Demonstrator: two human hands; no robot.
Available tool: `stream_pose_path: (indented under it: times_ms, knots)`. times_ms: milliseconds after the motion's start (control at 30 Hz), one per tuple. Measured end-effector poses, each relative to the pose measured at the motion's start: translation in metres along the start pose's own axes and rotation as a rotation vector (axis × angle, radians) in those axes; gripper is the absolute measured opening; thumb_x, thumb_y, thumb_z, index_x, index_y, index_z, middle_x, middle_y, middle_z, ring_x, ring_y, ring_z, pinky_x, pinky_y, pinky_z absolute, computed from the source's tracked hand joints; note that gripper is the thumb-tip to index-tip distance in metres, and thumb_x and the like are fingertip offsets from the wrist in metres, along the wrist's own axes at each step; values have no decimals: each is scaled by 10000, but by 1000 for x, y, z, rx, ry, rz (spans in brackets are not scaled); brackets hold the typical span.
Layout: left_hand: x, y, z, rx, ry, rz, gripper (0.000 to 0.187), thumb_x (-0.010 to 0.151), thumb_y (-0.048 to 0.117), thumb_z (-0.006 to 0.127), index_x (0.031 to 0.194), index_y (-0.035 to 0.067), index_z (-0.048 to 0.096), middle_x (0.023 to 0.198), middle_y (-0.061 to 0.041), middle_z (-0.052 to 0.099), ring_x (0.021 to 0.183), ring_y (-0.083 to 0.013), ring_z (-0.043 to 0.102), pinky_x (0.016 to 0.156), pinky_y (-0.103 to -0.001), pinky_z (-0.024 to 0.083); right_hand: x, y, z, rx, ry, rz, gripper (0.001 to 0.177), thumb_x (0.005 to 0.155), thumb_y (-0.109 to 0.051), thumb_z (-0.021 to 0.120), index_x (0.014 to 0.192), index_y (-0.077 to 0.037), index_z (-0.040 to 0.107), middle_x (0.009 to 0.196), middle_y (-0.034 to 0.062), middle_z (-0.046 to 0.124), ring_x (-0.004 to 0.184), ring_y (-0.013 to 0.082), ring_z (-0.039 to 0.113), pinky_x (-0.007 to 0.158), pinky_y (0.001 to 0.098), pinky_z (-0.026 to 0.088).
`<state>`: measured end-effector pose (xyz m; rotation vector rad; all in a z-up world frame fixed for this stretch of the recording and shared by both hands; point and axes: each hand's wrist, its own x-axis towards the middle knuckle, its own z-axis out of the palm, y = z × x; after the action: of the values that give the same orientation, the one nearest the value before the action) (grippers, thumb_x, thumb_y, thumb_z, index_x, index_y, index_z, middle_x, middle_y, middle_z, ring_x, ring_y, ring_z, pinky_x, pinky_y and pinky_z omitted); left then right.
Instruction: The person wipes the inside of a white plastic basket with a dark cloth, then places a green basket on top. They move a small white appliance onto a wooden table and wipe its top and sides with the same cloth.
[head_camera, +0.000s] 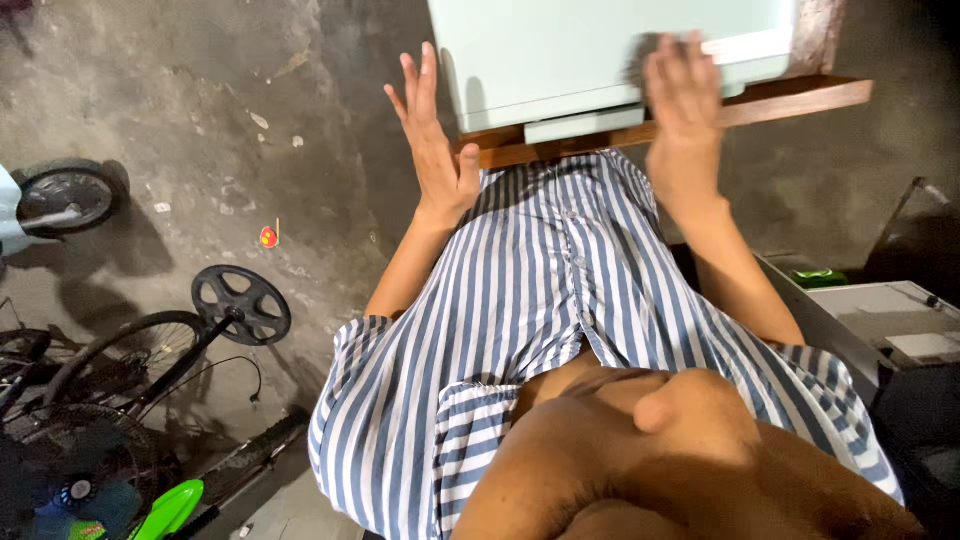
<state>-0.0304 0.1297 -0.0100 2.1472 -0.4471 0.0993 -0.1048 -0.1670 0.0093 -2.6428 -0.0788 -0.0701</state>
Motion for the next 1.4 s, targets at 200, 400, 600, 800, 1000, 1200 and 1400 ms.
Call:
stream_pose_path:
  times_ms: [200, 400, 600, 800, 1000, 1200, 1400]
  knots:
    - [-10, -17, -14, -43, -44, -8, 773, 1113, 643, 250, 1692, 148, 120, 1730, -80, 203, 1650, -261, 80, 1304, -534, -49, 37, -85, 62, 95, -159, -295, 783, 890, 233, 463, 1615, -62, 460, 1714, 77, 370, 1605, 277, 263, 1343, 488, 205]
    - [-15, -34, -35, -47, -69, -2, 794, 1104, 660, 236, 1699, 147, 122, 1735, -71, 177, 1649, -260, 74, 1307, -538, -50, 27, -74, 47, 44, -110, -196, 738, 932, 264, 412, 1587, -57, 522, 1698, 49, 404, 1608, 267, 300, 1350, 471, 245]
    - [-18, -46, -48, -63, -64, -7, 817, 1092, 679, 225, 1704, 148, 117, 1735, -71, 181, 1652, -268, 68, 1307, -541, -48, 25, -80, 38, 11, 23, -25, 650, 1003, 224, 447, 1594, -40, 501, 1707, 64, 388, 1614, 304, 276, 1351, 522, 210]
    - [-10, -49, -50, -88, -80, 15, 836, 1082, 702, 217, 1706, 155, 113, 1738, -80, 171, 1654, -277, 68, 1311, -543, -38, 45, -130, 73, 164, -149, -167, 696, 918, 218, 451, 1567, -29, 497, 1683, 78, 393, 1602, 292, 258, 1337, 519, 224]
    - [2, -54, -53, -107, -87, 11, 856, 1075, 717, 230, 1709, 156, 102, 1739, -94, 159, 1654, -303, 61, 1302, -555, -34, 84, -110, 58, 22, 42, -52, 626, 1014, 226, 470, 1606, 25, 495, 1691, 152, 436, 1598, 351, 294, 1345, 535, 227]
    - [21, -61, -43, -150, -122, 70, 836, 1073, 705, 278, 1712, 194, 105, 1745, -74, 138, 1655, -294, 33, 1295, -562, -60, 141, -117, 66, 70, -68, -71, 668, 930, 200, 500, 1574, 25, 520, 1624, 169, 484, 1542, 369, 366, 1315, 516, 282]
    - [39, -71, -38, -184, -222, 66, 829, 1070, 699, 288, 1709, 193, 138, 1744, -55, 149, 1654, -293, 25, 1291, -578, -76, 100, -137, 46, 54, -275, -239, 687, 840, 223, 479, 1492, 21, 555, 1612, 151, 486, 1550, 332, 363, 1299, 517, 286]
